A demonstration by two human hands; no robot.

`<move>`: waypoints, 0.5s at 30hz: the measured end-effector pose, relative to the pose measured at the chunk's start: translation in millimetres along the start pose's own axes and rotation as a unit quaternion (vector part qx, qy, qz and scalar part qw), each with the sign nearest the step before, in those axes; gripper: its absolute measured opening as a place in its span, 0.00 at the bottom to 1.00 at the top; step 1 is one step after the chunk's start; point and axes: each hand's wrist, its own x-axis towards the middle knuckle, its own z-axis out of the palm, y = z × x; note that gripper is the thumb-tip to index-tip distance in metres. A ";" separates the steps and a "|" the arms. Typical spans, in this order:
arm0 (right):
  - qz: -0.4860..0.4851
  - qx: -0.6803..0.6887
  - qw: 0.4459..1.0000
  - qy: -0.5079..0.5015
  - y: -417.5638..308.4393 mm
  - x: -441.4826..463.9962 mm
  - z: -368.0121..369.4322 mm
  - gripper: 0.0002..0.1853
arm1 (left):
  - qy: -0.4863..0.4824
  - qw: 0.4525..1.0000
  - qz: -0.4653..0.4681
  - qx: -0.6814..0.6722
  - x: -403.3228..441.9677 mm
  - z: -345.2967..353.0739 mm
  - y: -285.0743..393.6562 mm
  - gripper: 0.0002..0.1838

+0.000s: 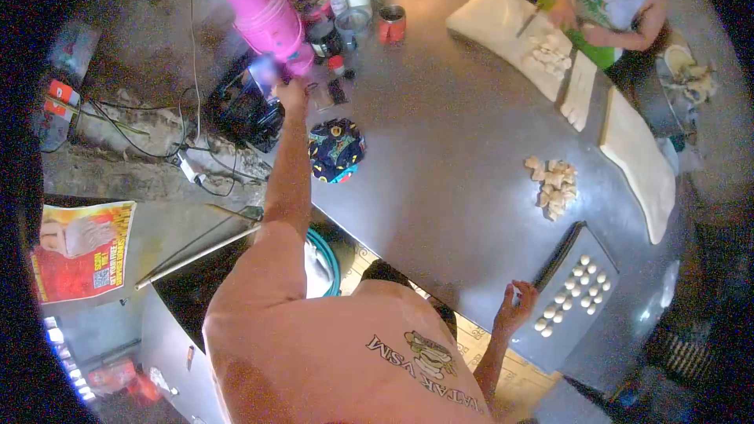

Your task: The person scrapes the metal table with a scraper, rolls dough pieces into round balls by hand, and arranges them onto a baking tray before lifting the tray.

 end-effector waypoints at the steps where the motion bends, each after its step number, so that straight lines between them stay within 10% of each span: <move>1: 0.000 -0.001 1.000 -0.002 0.0 -1.4 -0.8 0.05 | -0.002 0.999 0.018 0.038 -2.5 -5.9 21.4 0.40; 2: 0.022 0.012 1.000 -0.002 -0.4 -2.8 0.0 0.05 | -0.002 0.996 0.037 0.076 -5.6 -11.7 45.0 0.51; 5: 0.036 0.025 0.999 0.001 9.4 -8.8 1.9 0.05 | 0.014 0.948 -0.044 0.314 -3.9 -19.6 80.3 0.50; 8: 0.032 0.027 0.999 0.004 10.7 -15.3 0.7 0.05 | 0.066 0.856 0.071 0.508 -7.2 -28.8 95.9 0.45; 15: 0.020 0.016 1.000 0.006 11.6 -24.7 -0.1 0.05 | 0.057 0.787 0.119 0.603 4.8 -41.4 96.2 0.39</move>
